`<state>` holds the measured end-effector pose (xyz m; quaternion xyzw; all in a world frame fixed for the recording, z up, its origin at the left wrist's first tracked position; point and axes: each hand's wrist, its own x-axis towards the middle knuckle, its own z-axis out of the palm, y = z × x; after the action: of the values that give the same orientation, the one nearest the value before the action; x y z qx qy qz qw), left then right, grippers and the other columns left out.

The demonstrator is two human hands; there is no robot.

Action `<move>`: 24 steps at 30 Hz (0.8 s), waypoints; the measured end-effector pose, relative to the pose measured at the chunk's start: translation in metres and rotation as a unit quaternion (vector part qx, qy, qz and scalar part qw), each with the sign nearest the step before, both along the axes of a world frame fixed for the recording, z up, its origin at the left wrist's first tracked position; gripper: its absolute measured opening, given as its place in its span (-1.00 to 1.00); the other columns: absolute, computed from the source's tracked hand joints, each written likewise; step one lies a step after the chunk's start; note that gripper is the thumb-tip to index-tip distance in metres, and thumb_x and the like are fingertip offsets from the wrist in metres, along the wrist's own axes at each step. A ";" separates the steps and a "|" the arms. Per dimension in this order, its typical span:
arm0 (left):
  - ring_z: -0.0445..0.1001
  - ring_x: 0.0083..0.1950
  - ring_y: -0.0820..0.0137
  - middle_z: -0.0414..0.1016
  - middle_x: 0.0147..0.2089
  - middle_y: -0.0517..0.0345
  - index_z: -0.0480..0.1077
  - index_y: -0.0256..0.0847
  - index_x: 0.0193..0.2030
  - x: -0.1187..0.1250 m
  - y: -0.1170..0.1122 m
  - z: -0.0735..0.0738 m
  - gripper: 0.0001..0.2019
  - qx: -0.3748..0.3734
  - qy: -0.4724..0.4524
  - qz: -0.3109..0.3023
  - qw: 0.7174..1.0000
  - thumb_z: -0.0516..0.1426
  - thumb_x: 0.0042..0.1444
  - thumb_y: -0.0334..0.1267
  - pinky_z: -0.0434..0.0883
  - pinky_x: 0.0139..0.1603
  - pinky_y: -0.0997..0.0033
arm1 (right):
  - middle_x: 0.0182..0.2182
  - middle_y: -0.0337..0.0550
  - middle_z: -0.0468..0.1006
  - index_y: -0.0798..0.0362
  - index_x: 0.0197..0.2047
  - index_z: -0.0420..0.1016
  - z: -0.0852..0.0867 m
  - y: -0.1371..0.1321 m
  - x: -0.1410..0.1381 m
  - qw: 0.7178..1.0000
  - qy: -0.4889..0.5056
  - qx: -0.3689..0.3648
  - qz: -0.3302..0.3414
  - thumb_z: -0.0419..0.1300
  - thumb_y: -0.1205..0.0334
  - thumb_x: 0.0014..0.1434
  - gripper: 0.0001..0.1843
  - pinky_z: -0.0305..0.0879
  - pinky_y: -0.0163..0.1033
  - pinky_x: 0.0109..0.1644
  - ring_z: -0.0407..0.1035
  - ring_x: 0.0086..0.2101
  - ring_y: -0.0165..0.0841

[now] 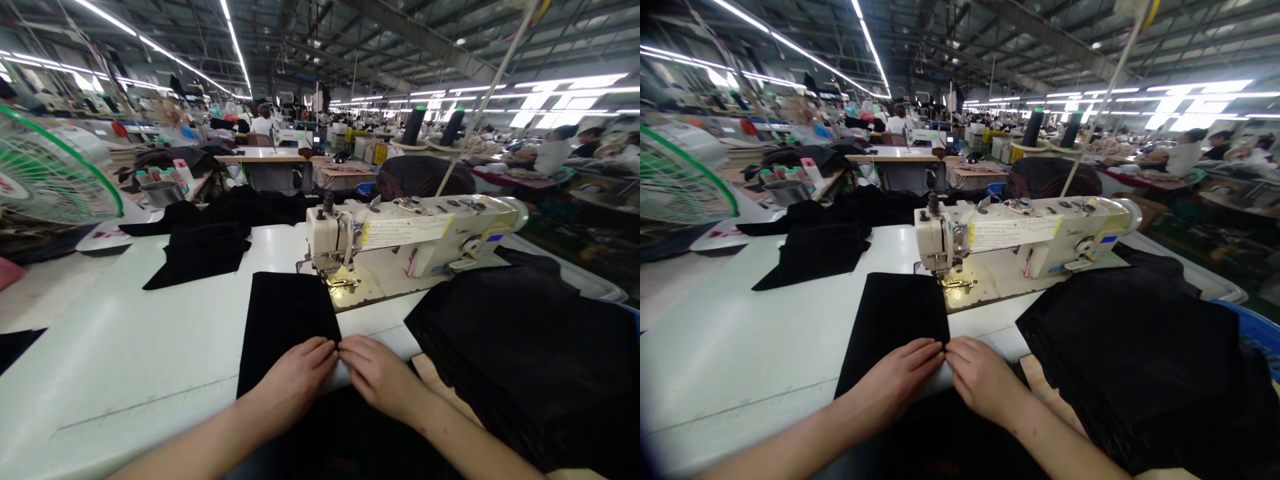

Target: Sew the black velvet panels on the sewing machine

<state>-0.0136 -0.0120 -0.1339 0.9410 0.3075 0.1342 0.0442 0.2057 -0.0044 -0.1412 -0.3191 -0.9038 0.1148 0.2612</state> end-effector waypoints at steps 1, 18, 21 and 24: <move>0.43 0.17 0.05 0.48 0.14 -0.21 0.39 -0.37 0.13 -0.003 0.006 -0.001 -0.57 0.008 -0.001 -0.004 1.000 0.07 0.09 -0.52 0.45 0.19 0.07 | -0.01 0.08 0.56 0.16 0.04 0.49 0.001 0.005 -0.002 1.000 -0.003 0.003 -0.001 0.05 0.53 0.20 -0.62 0.41 -0.01 0.16 0.41 0.02 -0.16; 0.48 0.09 0.22 0.54 0.05 -0.09 0.55 -0.22 -0.01 -0.027 0.116 0.011 -0.66 -0.010 -0.059 0.053 0.997 -0.02 0.26 -0.42 0.46 0.17 0.14 | -0.22 -0.06 0.49 0.05 -0.11 0.59 0.010 0.099 -0.034 0.991 -0.076 0.045 -0.104 0.15 0.44 0.27 -0.78 0.33 -0.08 0.00 0.34 -0.10 -0.17; 0.48 0.09 0.22 0.54 0.06 -0.10 0.55 -0.23 0.00 -0.028 0.129 0.014 -0.65 -0.012 -0.052 0.063 0.997 -0.04 0.28 -0.39 0.45 0.18 0.16 | -0.21 -0.01 0.49 0.08 -0.09 0.57 0.008 0.099 -0.038 0.989 -0.070 0.045 -0.126 0.13 0.45 0.27 -0.77 0.34 -0.04 0.00 0.35 -0.10 -0.14; 0.46 0.15 0.23 0.52 0.11 -0.10 0.51 -0.24 0.07 -0.028 0.133 0.013 -0.65 -0.011 -0.044 0.087 0.995 -0.05 0.32 -0.35 0.41 0.22 0.18 | -0.13 0.03 0.50 0.10 -0.01 0.53 0.002 0.081 -0.039 0.988 -0.051 0.043 -0.141 0.10 0.46 0.27 -0.72 0.36 0.01 0.04 0.36 -0.06 -0.11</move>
<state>-0.0414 0.1208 -0.1212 0.9034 0.3872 0.1754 0.0567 0.1666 0.0769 -0.1396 -0.4374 -0.8660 0.0214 0.2415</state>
